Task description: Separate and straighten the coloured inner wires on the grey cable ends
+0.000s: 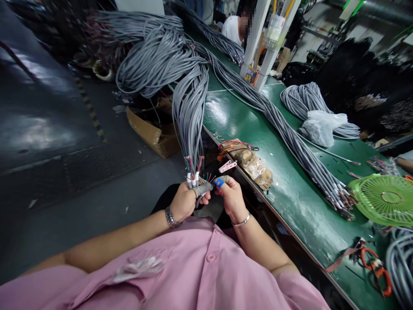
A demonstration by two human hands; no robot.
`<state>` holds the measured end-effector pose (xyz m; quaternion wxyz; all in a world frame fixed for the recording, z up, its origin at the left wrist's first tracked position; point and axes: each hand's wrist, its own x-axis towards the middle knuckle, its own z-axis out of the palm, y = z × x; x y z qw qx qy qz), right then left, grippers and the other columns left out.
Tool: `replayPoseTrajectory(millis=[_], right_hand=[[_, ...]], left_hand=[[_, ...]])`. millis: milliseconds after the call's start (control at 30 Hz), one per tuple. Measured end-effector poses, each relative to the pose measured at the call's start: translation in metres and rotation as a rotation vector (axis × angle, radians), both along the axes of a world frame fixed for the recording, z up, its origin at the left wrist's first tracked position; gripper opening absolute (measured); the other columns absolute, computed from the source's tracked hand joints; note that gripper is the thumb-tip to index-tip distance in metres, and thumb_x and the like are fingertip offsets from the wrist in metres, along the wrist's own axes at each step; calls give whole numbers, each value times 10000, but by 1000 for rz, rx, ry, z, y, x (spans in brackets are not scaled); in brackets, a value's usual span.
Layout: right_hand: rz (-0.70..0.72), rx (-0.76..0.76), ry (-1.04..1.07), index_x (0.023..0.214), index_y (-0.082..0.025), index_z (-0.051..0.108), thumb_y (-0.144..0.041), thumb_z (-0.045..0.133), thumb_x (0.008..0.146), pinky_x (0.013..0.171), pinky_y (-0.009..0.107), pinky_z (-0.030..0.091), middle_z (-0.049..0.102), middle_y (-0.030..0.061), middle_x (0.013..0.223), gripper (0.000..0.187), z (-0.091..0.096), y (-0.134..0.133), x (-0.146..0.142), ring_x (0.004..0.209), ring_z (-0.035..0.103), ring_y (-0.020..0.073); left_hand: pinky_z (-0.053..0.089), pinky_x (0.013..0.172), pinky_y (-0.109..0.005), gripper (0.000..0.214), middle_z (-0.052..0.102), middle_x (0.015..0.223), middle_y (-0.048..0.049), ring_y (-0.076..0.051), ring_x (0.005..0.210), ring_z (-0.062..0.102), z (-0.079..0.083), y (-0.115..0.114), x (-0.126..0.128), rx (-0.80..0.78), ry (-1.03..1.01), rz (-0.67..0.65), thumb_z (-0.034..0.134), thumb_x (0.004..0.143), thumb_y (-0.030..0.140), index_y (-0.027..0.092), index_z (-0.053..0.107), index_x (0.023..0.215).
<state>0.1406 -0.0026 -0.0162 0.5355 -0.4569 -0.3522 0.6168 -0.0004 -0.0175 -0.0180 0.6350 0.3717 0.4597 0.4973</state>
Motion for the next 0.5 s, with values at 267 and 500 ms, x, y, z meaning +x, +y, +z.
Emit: replayPoseTrajectory(millis=[267,500], right_hand=[[20,-33,168,804,-170,648,-498,648,781,575,227,478,585,-20,684,329,-5,6,13,543,473,68],[86,-38,289,930,-159,670,-616,564,803,575,223,501,636,29,804,486,0,32,24,599,528,88]], left_hand=[[376,359,-202,210,596,475,-13,-98,357,500,11,10,-8,-31,-66,-39,711,688,296,108,641,627],[340,301,-197,223,568,425,-12,-97,301,452,25,23,-12,-74,-142,-272,709,698,307,98,647,653]])
